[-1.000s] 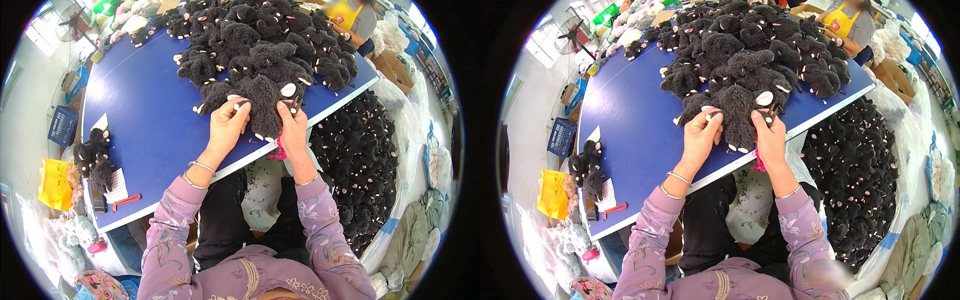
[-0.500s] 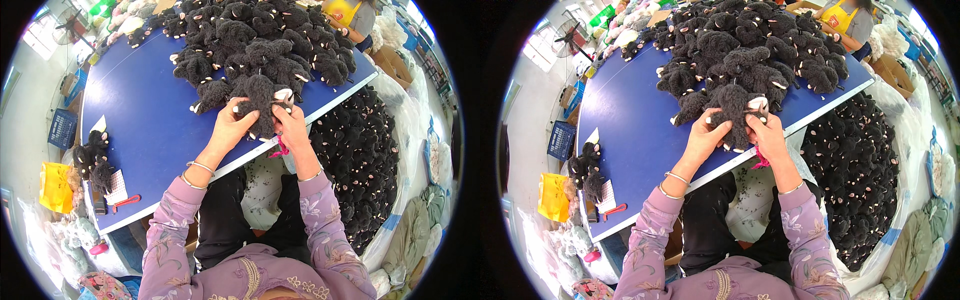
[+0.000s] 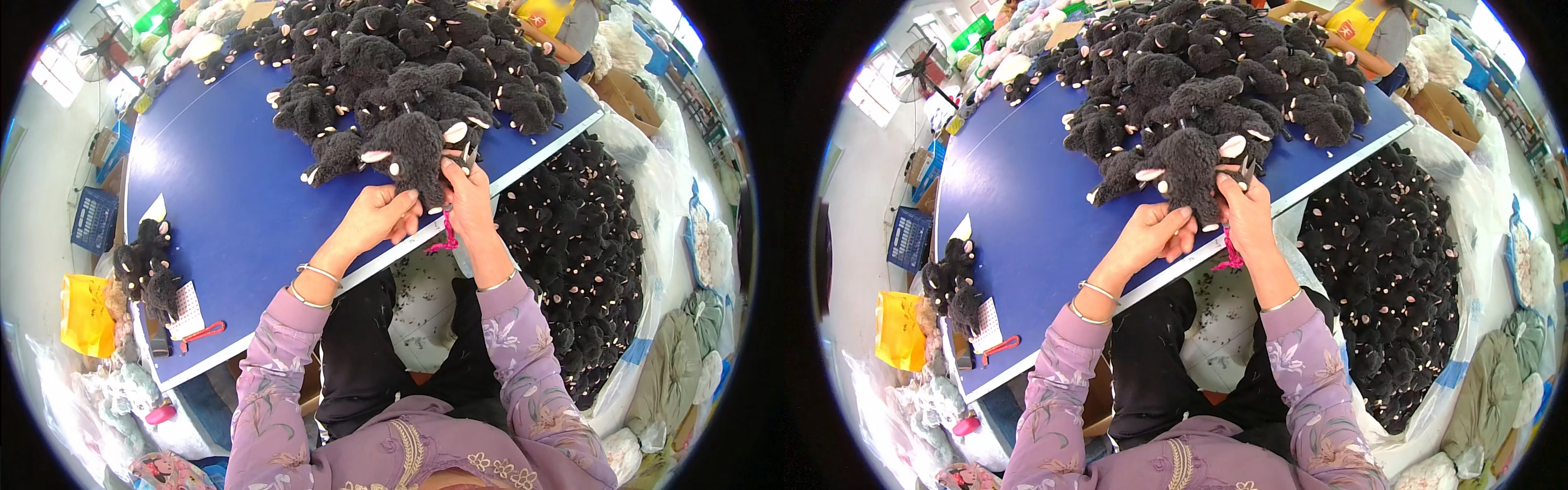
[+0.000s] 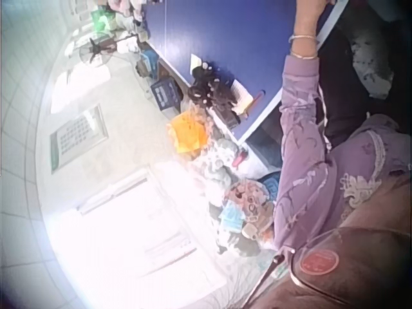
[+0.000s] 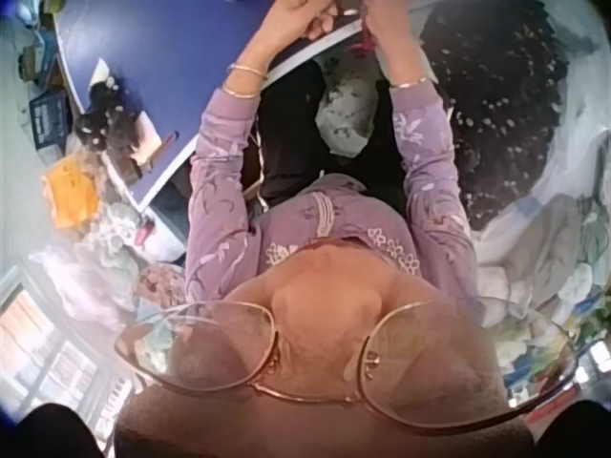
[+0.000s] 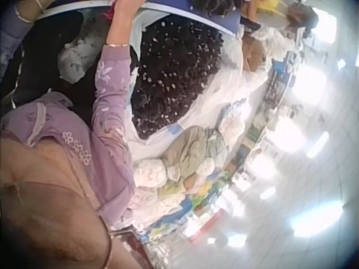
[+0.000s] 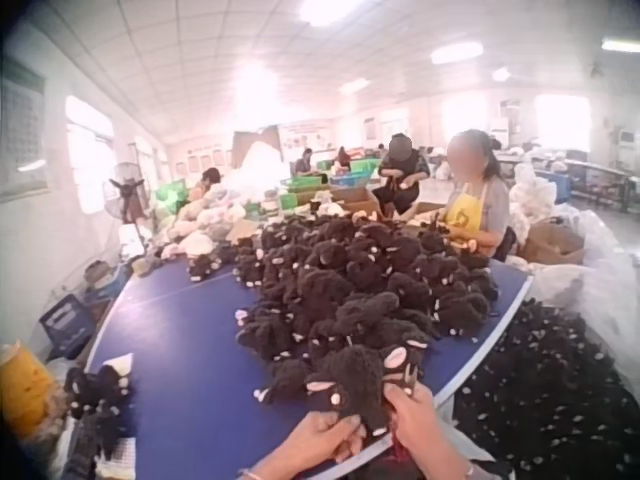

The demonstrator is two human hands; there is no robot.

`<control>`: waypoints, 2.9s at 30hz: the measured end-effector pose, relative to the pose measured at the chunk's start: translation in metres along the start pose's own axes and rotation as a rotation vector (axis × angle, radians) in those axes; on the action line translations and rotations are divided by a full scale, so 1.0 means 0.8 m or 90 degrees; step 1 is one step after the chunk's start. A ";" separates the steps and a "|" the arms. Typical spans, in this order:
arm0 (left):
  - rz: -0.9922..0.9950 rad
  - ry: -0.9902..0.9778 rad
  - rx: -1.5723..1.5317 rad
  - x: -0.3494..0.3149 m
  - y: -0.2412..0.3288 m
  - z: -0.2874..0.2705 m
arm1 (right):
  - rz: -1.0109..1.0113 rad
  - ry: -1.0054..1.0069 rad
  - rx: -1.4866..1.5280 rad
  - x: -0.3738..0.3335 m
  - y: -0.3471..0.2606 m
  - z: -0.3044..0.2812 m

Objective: The person trims the fur on small black plush toys using scissors. They pick up each toy, trim around the edges and features, and place the finished toy on the table. The process is repeated for multiple toys throughout the clip.

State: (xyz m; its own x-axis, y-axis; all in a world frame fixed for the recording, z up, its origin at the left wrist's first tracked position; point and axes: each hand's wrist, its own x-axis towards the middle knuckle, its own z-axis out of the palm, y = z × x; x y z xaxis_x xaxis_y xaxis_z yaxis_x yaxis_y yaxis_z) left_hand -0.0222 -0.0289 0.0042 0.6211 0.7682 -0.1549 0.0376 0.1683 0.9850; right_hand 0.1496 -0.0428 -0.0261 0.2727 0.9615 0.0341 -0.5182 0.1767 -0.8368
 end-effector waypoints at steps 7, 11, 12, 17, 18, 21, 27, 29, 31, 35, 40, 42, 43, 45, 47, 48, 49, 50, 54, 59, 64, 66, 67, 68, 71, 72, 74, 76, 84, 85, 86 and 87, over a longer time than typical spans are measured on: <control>-0.039 -0.151 -0.001 -0.024 0.021 -0.015 | -0.018 -0.016 -0.010 -0.020 -0.038 0.013; 0.013 -0.145 -0.001 -0.020 0.012 -0.015 | 0.011 -0.051 -0.017 -0.022 -0.050 0.006; 0.037 -0.142 -0.002 -0.019 0.011 -0.014 | 0.018 -0.058 -0.026 -0.023 -0.054 0.006; 0.042 -0.148 -0.042 -0.022 0.012 -0.015 | 0.044 -0.096 -0.061 -0.031 -0.068 0.005; 0.052 -0.143 -0.050 -0.022 0.011 -0.015 | 0.043 -0.085 -0.064 -0.032 -0.070 0.004; 0.094 -0.117 -0.034 -0.022 0.013 -0.017 | 0.046 -0.063 -0.070 -0.036 -0.077 0.003; 0.148 0.009 -0.003 -0.006 -0.006 -0.013 | 0.083 -0.112 -0.150 -0.039 -0.073 0.013; 0.203 0.099 -0.052 -0.011 0.006 0.010 | 0.098 -0.125 -0.169 -0.041 -0.067 0.020; 0.165 0.123 -0.108 -0.001 -0.005 0.001 | 0.098 -0.155 -0.185 -0.041 -0.059 0.022; 0.086 0.105 -0.176 -0.001 -0.006 -0.013 | 0.144 -0.168 -0.156 -0.042 -0.059 0.028; 0.099 0.157 -0.203 0.003 -0.011 -0.020 | 0.105 -0.171 -0.173 -0.037 -0.045 0.032; 0.124 0.185 -0.173 -0.001 -0.002 -0.012 | 0.080 -0.161 -0.203 -0.034 -0.042 0.028; 0.180 0.212 -0.093 -0.001 -0.004 -0.009 | 0.003 -0.143 -0.266 -0.034 -0.037 0.032; 0.289 0.262 0.070 0.003 -0.012 -0.004 | -0.152 -0.103 -0.391 -0.037 -0.026 0.043; 0.296 0.244 0.097 0.001 -0.012 -0.007 | -0.044 -0.133 -0.412 -0.040 -0.039 0.041; 0.305 0.214 0.059 0.001 -0.011 -0.009 | -0.019 -0.143 -0.422 -0.037 -0.042 0.036; 0.317 0.181 0.023 0.001 -0.008 -0.008 | 0.004 -0.152 -0.431 -0.035 -0.047 0.033; 0.290 0.170 0.046 0.000 -0.011 -0.016 | -0.055 -0.145 -0.375 -0.034 -0.051 0.031; 0.410 0.326 0.006 0.007 0.011 -0.041 | -0.151 -0.016 0.050 -0.012 -0.085 -0.027; 0.286 0.470 0.527 0.012 0.022 -0.091 | 0.004 -0.135 0.062 -0.010 -0.109 -0.027; 0.214 0.429 0.587 0.008 -0.001 -0.106 | 0.021 -0.134 -0.462 -0.014 -0.047 0.008; 0.237 0.492 0.391 0.013 -0.007 -0.118 | 0.051 -0.179 -0.424 -0.014 -0.034 0.012; 0.232 0.491 0.246 0.011 0.001 -0.118 | 0.061 -0.187 -0.400 -0.015 -0.030 0.013; 0.262 0.454 0.118 0.007 0.005 -0.114 | 0.070 -0.195 -0.376 -0.016 -0.028 0.014; 0.277 0.332 -0.092 -0.007 0.014 -0.093 | 0.043 -0.162 -0.357 -0.019 -0.025 0.025; 0.272 0.292 -0.097 -0.009 0.012 -0.085 | -0.004 -0.159 -0.354 -0.023 -0.024 0.031; 0.227 0.220 -0.060 -0.010 0.007 -0.068 | -0.100 -0.149 -0.353 -0.029 -0.021 0.043; 0.199 0.182 -0.026 -0.008 -0.005 -0.049 | -0.045 -0.210 -0.203 -0.030 -0.012 0.044; 0.188 0.197 -0.016 0.001 -0.013 -0.040 | 0.052 -0.297 -0.186 -0.037 -0.024 0.042; 0.191 0.197 -0.014 0.000 -0.010 -0.037 | 0.054 -0.302 -0.214 -0.037 -0.024 0.041; 0.194 0.198 -0.012 -0.002 -0.005 -0.034 | 0.056 -0.305 -0.242 -0.037 -0.024 0.039; 0.197 0.198 -0.010 -0.002 -0.001 -0.032 | 0.058 -0.309 -0.271 -0.037 -0.024 0.037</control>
State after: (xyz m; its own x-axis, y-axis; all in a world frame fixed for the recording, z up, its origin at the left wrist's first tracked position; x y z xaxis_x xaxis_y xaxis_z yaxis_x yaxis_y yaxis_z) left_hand -0.0433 -0.0143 0.0014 0.3361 0.9329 0.1295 -0.1265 -0.0915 0.9877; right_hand 0.1275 -0.0681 0.0053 -0.2055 0.9721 0.1130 -0.1290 0.0876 -0.9878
